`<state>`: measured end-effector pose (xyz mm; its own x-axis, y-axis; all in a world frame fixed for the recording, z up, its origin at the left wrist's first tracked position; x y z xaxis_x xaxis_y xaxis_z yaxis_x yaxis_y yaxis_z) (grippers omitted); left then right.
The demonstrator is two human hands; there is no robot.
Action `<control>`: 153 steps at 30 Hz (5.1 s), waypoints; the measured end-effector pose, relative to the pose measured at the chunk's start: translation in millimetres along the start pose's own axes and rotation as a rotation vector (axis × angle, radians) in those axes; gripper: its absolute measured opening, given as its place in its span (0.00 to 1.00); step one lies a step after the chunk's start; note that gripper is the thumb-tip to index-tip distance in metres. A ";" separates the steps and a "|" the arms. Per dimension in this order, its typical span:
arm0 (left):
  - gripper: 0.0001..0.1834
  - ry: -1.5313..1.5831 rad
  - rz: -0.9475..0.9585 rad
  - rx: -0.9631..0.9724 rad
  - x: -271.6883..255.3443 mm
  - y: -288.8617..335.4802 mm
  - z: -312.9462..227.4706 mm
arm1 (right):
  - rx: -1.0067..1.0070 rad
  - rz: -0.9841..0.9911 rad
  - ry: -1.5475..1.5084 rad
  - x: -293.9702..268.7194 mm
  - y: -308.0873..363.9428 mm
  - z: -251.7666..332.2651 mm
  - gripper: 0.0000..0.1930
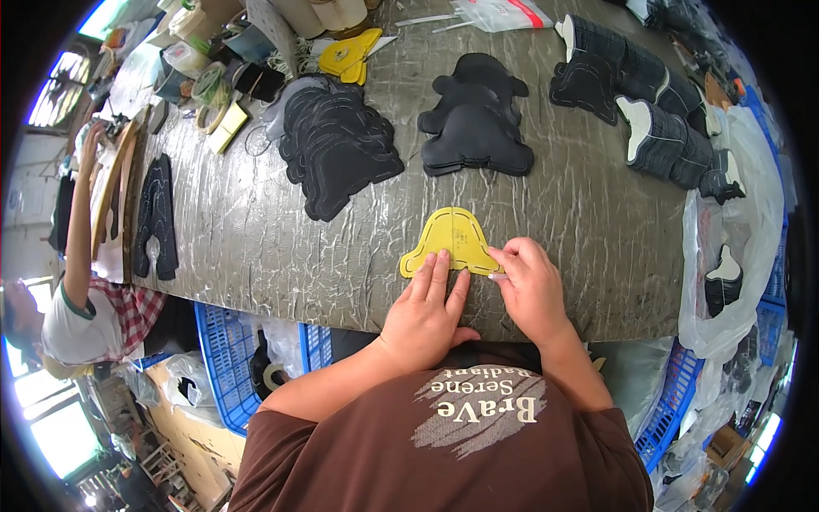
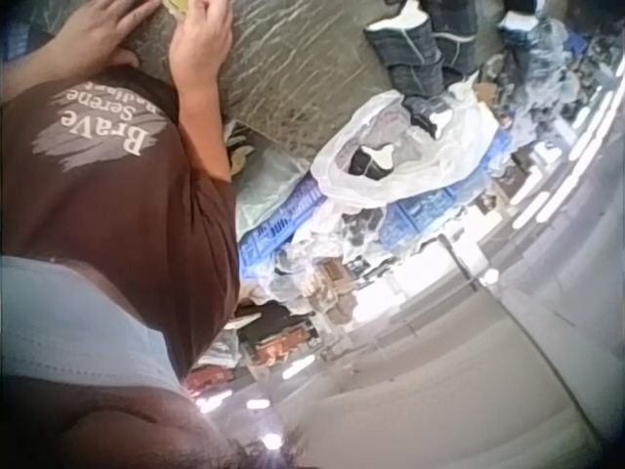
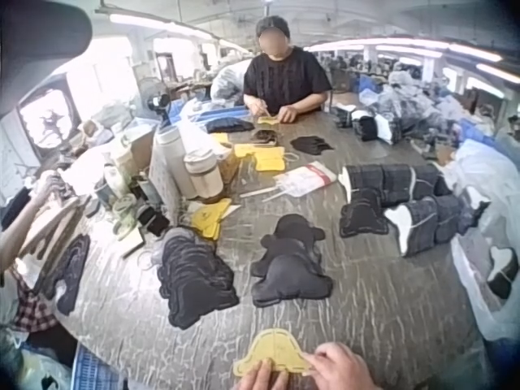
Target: Tracing pattern outlines onto shoe components using yellow templates and a marking pen.
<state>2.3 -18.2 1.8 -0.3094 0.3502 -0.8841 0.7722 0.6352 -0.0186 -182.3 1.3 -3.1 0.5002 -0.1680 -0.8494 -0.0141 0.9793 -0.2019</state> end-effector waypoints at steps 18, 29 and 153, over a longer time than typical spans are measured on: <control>0.45 0.044 -0.008 -0.005 -3.8 3.4 3.8 | -0.006 -0.003 0.009 0.5 0.4 0.3 0.20; 0.45 0.001 0.013 -0.008 -3.3 5.6 3.3 | -0.005 -0.004 0.014 -0.2 -0.2 1.0 0.20; 0.44 -0.192 0.076 0.054 0.6 -12.3 -4.3 | 0.086 -0.134 -0.501 24.2 -80.7 -2.8 0.04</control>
<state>-9.7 -22.9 3.5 -0.1416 0.2554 -0.9564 0.8195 0.5722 0.0315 -171.4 -82.1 -8.7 0.8456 -0.2386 -0.4775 0.1393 0.9622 -0.2340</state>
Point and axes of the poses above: each hand's wrist, its own y-axis away from the middle knuckle, its own x-axis out of the palm, z = x × y, the point moved 2 cm from there along -y, towards the middle knuckle, and after that the axes turned 8 degrees about y, right-handed, at the moved point
